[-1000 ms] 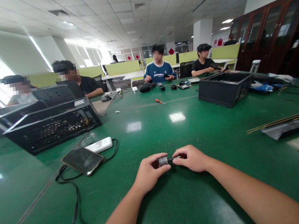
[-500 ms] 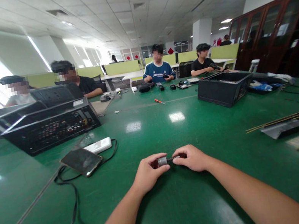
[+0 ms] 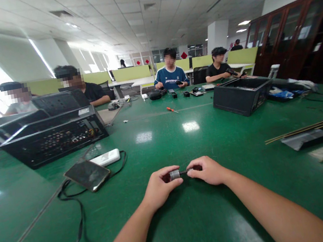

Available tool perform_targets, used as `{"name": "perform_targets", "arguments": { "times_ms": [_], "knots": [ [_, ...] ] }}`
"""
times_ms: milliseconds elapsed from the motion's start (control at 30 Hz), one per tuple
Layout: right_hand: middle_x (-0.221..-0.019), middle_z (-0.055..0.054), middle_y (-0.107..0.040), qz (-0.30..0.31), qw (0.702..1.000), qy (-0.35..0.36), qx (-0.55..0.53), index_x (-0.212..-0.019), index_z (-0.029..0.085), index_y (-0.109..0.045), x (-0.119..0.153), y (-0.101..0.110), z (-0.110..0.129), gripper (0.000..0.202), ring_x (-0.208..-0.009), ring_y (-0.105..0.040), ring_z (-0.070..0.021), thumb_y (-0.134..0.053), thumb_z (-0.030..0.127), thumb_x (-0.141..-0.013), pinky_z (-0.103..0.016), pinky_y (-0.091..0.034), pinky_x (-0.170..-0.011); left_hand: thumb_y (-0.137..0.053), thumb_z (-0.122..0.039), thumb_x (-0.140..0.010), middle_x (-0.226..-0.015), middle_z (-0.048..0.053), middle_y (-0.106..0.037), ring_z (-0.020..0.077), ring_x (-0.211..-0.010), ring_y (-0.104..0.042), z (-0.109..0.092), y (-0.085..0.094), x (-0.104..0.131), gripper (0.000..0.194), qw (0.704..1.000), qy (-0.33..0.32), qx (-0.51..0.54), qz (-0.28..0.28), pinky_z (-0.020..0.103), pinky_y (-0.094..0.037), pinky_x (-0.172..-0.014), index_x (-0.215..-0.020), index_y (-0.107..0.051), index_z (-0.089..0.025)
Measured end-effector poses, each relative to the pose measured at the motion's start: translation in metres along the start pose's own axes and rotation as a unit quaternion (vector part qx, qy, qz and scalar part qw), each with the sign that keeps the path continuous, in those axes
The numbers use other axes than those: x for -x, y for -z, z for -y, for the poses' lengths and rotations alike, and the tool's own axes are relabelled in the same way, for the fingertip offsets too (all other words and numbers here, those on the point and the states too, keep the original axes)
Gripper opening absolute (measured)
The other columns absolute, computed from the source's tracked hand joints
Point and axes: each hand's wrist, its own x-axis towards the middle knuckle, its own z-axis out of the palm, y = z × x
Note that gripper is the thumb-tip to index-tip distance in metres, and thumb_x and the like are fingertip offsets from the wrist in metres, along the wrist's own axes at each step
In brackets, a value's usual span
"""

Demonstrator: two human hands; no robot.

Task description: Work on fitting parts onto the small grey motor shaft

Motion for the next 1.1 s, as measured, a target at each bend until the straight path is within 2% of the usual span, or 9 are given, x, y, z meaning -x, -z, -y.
{"name": "perform_targets", "arguments": {
  "times_ms": [267,767,1100],
  "knots": [
    [-0.068,-0.001,-0.063,0.012,0.999,-0.019,-0.026,-0.092,0.015,-0.071,-0.001,0.003,-0.006,0.024,-0.06,-0.052,-0.0124,-0.059,0.034,-0.082,-0.022,-0.038,-0.056,-0.075,-0.032,-0.069,-0.1,0.006,-0.071,0.0241,-0.091,-0.065,0.002,0.0,0.0,0.041,1.0,0.005,0.008,-0.005,0.033,-0.05,-0.083,-0.107,-0.069,-0.018],
    [-0.077,-0.004,-0.07,0.029,0.997,-0.038,-0.064,-0.094,0.014,-0.069,-0.002,0.01,-0.014,0.024,-0.067,-0.061,-0.0145,-0.059,0.033,-0.083,-0.024,-0.046,-0.065,-0.075,-0.034,-0.068,-0.099,0.006,-0.071,0.024,-0.089,-0.064,0.0,0.001,-0.001,0.042,1.0,0.015,0.013,-0.011,0.034,-0.05,-0.084,-0.106,-0.069,-0.017],
    [-0.078,-0.004,-0.07,0.028,0.997,-0.051,-0.052,-0.095,0.015,-0.07,-0.001,0.013,-0.014,0.024,-0.071,-0.062,-0.0154,-0.06,0.032,-0.082,-0.025,-0.046,-0.066,-0.075,-0.036,-0.067,-0.098,0.007,-0.071,0.0236,-0.088,-0.065,0.0,0.001,-0.001,0.044,1.0,0.015,0.024,-0.009,0.034,-0.05,-0.083,-0.106,-0.069,-0.017]
  ]
}}
